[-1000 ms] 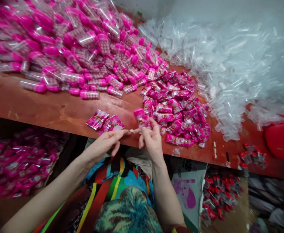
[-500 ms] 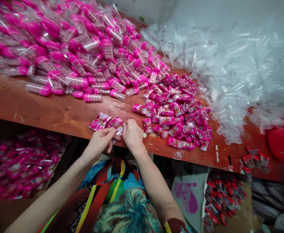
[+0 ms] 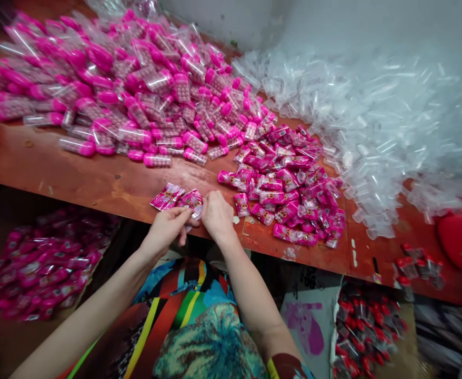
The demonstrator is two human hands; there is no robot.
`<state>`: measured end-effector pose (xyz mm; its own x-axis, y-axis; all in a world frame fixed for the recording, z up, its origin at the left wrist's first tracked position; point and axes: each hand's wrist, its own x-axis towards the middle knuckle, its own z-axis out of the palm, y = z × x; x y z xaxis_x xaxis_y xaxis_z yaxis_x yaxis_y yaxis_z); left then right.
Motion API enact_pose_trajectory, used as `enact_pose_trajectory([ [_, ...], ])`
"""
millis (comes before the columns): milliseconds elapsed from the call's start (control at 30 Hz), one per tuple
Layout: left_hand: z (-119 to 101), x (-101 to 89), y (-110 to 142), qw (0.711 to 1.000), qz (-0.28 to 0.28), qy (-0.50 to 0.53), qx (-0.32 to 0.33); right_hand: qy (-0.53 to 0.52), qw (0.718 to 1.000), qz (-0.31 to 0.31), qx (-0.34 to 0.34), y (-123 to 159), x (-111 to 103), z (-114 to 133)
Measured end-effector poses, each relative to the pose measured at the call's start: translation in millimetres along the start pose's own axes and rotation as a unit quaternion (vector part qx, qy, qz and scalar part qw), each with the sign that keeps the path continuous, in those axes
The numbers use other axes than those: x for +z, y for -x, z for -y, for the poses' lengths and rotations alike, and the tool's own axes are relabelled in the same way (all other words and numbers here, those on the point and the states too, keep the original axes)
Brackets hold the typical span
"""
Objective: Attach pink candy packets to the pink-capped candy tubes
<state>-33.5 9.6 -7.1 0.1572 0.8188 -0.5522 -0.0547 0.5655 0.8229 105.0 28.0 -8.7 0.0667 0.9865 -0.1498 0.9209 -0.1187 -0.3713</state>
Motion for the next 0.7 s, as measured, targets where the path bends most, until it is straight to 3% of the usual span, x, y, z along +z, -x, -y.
enact_pose_trajectory([
  [333, 4, -0.3, -2, 1.0, 0.003, -0.01, 0.005, -0.051, 0.999, 0.006, -0.017, 0, -1, 0],
  [500, 4, -1.0, 0, 1.0, 0.002, -0.003, 0.007, -0.141, 0.99, -0.019, -0.009, -6, 5, -7],
  [567, 1, -1.0, 2, 1.0, 0.007, -0.002, 0.007, -0.248, 0.968, -0.034, -0.002, -5, 6, -13],
  [700, -8, 3.1, 10, 0.999, 0.006, 0.009, 0.041, -0.5, 0.865, -0.006, 0.023, 4, 1, -22],
])
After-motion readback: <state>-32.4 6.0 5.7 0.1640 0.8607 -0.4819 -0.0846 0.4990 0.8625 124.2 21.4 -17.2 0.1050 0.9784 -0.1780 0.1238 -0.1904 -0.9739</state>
